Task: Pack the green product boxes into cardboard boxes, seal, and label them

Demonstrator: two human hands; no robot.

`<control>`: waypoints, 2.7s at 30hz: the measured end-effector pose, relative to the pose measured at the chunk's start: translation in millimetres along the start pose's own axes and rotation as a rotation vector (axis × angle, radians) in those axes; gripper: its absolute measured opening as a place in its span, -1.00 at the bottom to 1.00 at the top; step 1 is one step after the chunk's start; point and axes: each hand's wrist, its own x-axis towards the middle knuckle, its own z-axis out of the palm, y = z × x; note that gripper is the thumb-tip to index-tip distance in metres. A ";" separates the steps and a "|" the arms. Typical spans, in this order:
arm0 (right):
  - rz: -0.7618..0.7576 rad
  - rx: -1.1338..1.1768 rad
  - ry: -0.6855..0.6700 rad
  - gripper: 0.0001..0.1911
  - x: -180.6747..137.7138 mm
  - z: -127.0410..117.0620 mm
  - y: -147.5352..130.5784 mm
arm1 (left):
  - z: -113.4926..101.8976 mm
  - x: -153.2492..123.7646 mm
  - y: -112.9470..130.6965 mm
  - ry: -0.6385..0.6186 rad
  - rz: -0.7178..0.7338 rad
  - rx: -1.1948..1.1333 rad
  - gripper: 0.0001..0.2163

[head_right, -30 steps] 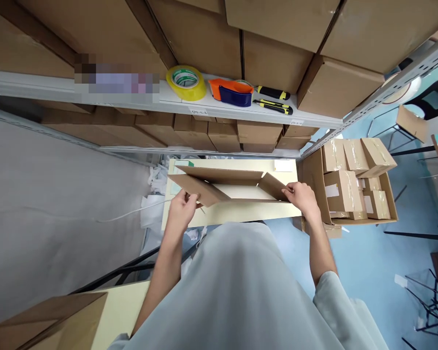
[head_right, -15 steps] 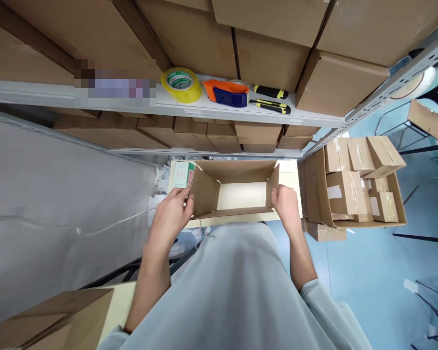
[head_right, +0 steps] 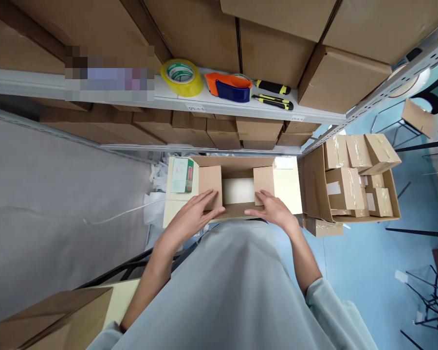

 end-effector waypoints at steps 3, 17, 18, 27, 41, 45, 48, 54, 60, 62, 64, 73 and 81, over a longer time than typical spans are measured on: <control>-0.040 0.144 -0.085 0.01 -1.7 -9.4 13.0 | -1.7 2.8 -12.2 -0.117 0.020 -0.027 -0.11; 0.091 -0.215 0.442 0.19 57.6 -8.8 23.7 | 4.6 59.0 4.8 0.441 0.090 -0.055 0.24; 0.050 -0.199 0.467 0.29 61.5 -6.9 25.2 | 4.2 60.3 2.9 0.419 0.104 -0.055 0.22; -0.165 -0.193 0.528 0.00 52.9 -16.4 35.6 | -8.8 57.0 -2.8 0.397 0.178 0.009 -0.04; -0.050 -0.023 0.510 -0.75 38.8 3.3 63.3 | 19.3 45.3 -36.9 0.504 0.065 -0.068 -0.83; 0.051 0.041 0.478 -0.85 49.5 -1.2 62.5 | 14.0 51.5 -41.5 0.494 -0.135 -0.088 -0.80; 0.095 0.020 0.417 -0.91 55.4 -8.8 56.5 | 9.3 58.5 -46.2 0.408 -0.235 -0.121 -0.74; 0.166 -0.095 0.291 -0.89 60.4 -16.4 38.2 | 9.8 70.1 -51.4 0.343 -0.278 -0.083 -0.73; 0.158 0.014 0.246 -0.89 64.2 -16.4 39.6 | 9.2 68.6 -57.1 0.307 -0.235 -0.077 -0.73; 0.174 0.045 0.242 -0.89 68.0 -17.5 42.3 | 9.1 68.3 -58.3 0.305 -0.231 -0.079 -0.74; 0.185 0.068 0.229 -0.92 71.9 -18.9 43.3 | 9.8 68.5 -58.7 0.308 -0.234 -0.083 -0.75; 0.236 -0.062 0.203 -0.88 74.6 -16.0 30.8 | 12.4 68.6 -59.5 0.294 -0.222 -0.083 -0.75; 0.285 -0.199 0.180 -0.85 78.3 -10.2 20.9 | 13.2 73.5 -56.1 0.278 -0.250 -0.044 -0.72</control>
